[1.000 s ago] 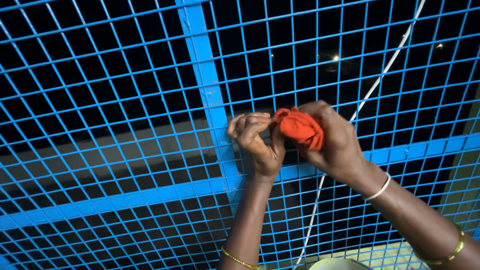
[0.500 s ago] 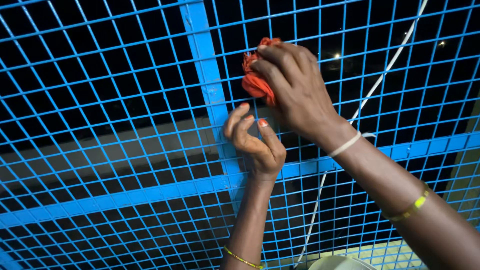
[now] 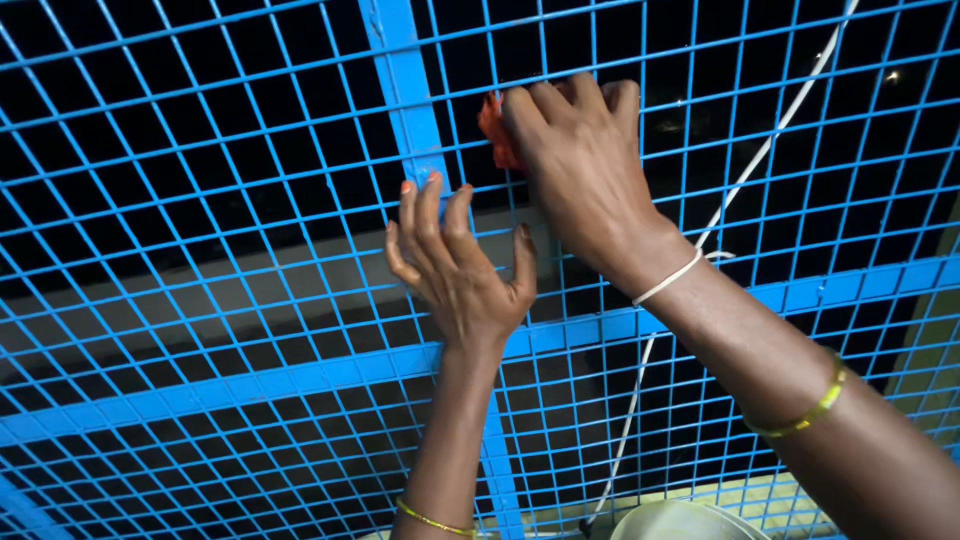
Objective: The person wipes down the mesh of a blue metal gate using a red cloth, periodically dipping the cloth into a white bucket on the ground.
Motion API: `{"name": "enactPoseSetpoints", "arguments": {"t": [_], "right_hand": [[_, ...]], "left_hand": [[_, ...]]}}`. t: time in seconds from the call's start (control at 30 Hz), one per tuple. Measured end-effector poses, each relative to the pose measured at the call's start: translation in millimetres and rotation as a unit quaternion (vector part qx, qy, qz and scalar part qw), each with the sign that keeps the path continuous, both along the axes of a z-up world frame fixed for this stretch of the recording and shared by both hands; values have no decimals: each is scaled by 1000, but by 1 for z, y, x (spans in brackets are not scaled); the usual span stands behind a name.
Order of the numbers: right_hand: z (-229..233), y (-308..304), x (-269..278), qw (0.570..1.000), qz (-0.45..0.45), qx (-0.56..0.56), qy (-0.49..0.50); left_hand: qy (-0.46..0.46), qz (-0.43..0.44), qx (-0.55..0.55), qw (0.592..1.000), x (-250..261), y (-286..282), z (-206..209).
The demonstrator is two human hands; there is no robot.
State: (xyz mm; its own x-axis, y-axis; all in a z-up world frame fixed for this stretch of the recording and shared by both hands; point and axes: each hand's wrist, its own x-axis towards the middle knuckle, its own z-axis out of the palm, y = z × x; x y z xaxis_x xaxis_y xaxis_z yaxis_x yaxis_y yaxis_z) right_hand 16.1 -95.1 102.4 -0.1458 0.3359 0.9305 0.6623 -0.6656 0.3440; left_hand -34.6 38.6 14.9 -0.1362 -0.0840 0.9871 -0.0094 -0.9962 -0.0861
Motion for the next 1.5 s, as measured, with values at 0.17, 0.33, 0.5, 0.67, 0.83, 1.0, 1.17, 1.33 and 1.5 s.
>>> {"name": "enactPoseSetpoints", "arguments": {"t": [0.17,0.33,0.5,0.67,0.83,1.0,1.17,1.33,1.5], "right_hand": [[-14,-3,13,978,194,77,-8],[-35,-16,-5,945,300,129,24],[-17,-4,-13,957,270,107,22],[-19,42,-20,995,28,20,-98],[-32,24,-21,995,78,-34,-46],[-32,-3,-41,997,48,-62,-29],[-14,-19,-69,975,203,25,88],[10,33,-46,974,221,41,-35],[-35,61,-39,997,44,36,-59]], "left_hand": [[36,35,-24,998,1,2,-3],[-38,-53,4,998,7,9,-8],[-59,-85,4,995,4,12,-8],[-81,-151,-5,985,1,12,-3],[-9,-82,-18,996,-5,16,-5],[41,-97,10,994,-16,34,-9],[10,-133,22,991,-12,36,-13],[-8,-110,-14,994,-15,37,-14],[22,-66,-79,994,-16,31,-12]]}}
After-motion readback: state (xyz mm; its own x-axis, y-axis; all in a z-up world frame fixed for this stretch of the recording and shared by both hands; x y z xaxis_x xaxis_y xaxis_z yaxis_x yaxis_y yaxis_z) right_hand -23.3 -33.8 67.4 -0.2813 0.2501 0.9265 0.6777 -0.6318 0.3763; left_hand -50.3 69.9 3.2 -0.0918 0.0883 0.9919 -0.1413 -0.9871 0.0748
